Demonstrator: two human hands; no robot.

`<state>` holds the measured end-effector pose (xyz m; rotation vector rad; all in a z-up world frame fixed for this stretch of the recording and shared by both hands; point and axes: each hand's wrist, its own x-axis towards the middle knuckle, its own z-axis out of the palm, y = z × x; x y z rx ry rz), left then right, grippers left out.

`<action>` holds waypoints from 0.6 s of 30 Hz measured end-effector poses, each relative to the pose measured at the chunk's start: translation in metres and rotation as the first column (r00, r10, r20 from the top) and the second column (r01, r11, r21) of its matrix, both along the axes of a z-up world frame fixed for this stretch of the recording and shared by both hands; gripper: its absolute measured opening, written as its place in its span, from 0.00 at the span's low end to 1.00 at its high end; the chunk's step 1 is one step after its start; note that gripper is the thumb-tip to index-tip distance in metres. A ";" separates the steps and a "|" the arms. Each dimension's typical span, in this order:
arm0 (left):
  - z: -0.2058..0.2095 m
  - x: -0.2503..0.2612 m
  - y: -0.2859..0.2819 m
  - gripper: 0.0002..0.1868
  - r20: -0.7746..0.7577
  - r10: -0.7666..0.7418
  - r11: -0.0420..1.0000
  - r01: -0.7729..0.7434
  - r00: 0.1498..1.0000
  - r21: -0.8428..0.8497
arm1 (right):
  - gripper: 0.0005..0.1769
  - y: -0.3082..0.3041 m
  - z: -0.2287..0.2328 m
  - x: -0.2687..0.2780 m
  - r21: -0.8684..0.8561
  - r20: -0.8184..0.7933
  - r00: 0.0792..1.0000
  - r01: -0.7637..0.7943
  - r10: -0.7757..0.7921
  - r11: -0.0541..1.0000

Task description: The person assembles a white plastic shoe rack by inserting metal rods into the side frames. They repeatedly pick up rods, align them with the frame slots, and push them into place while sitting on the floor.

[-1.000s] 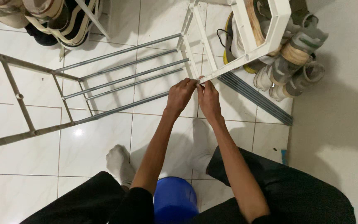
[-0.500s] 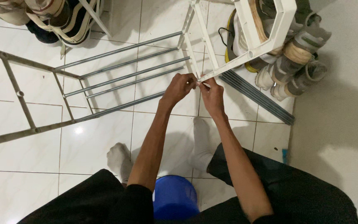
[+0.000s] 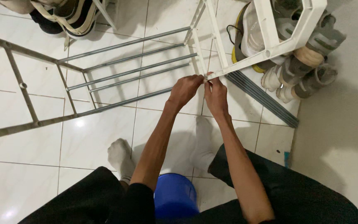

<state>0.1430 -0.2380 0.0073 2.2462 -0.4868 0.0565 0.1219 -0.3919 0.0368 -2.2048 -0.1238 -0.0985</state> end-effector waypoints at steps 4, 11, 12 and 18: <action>0.015 0.008 0.005 0.08 -0.251 -0.024 0.998 0.007 0.968 -0.066 | 0.17 -0.002 0.001 0.001 -0.018 -0.082 0.997 0.016 -0.017 1.000; 0.012 0.010 0.004 0.08 -0.081 -0.018 0.995 0.010 0.997 -0.097 | 0.15 0.000 -0.003 0.001 0.041 0.010 1.000 0.004 -0.005 0.999; 0.009 0.009 0.004 0.09 -0.056 -0.011 0.996 0.006 0.998 -0.086 | 0.15 0.001 -0.004 0.002 0.047 0.023 1.000 0.007 -0.008 0.999; -0.003 0.005 0.004 0.06 0.075 0.017 1.000 -0.018 0.997 0.015 | 0.17 0.013 -0.015 0.003 0.044 0.119 0.989 0.080 -0.085 0.996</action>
